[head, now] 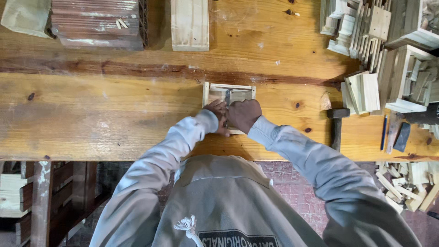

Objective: The person assembles a small wooden box by placing a metal bracket inside a wooden frame and securing it with a screwdriver.

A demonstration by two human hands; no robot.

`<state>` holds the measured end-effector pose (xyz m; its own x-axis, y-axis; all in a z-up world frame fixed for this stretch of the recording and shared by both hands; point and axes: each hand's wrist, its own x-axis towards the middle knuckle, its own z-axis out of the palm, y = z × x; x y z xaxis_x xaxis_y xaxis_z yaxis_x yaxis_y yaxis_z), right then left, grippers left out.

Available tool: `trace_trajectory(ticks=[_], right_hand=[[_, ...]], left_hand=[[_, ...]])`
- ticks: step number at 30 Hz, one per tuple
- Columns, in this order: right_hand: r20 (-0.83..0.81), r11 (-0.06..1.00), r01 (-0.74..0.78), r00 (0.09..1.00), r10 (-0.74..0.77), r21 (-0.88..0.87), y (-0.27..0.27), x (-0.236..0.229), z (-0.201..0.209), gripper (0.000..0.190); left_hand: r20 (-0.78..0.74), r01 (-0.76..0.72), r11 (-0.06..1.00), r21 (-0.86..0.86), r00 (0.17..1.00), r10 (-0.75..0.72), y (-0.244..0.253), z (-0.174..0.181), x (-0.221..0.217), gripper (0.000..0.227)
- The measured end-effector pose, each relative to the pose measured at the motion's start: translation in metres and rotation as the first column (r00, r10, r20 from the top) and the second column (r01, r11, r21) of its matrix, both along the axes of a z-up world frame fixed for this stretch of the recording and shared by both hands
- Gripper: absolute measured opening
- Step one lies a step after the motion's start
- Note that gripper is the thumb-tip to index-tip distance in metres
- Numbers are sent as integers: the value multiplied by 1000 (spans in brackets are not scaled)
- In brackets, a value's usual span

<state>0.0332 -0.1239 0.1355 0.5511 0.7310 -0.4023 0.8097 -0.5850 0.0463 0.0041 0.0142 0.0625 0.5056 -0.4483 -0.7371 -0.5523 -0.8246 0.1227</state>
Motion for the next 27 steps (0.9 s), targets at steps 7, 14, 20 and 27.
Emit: trace_trajectory(ticks=[7, 14, 20, 27], right_hand=[[-44, 987, 148, 988, -151, -61, 3, -3, 2, 26], [-106, 972, 212, 969, -222, -97, 13, 0, 38, 38], [58, 995, -14, 998, 8, 103, -3, -8, 61, 34], [244, 954, -250, 948, 206, 166, -29, 14, 22, 24]], left_hand=[[-11, -370, 578, -728, 849, 529, 33, 11, -5, 67], [-14, -352, 283, -892, 648, 761, 8, -62, -10, 28], [242, -176, 553, -815, 762, 600, 21, -50, -5, 19], [-137, -402, 304, -863, 767, 627, 15, 11, -11, 53]])
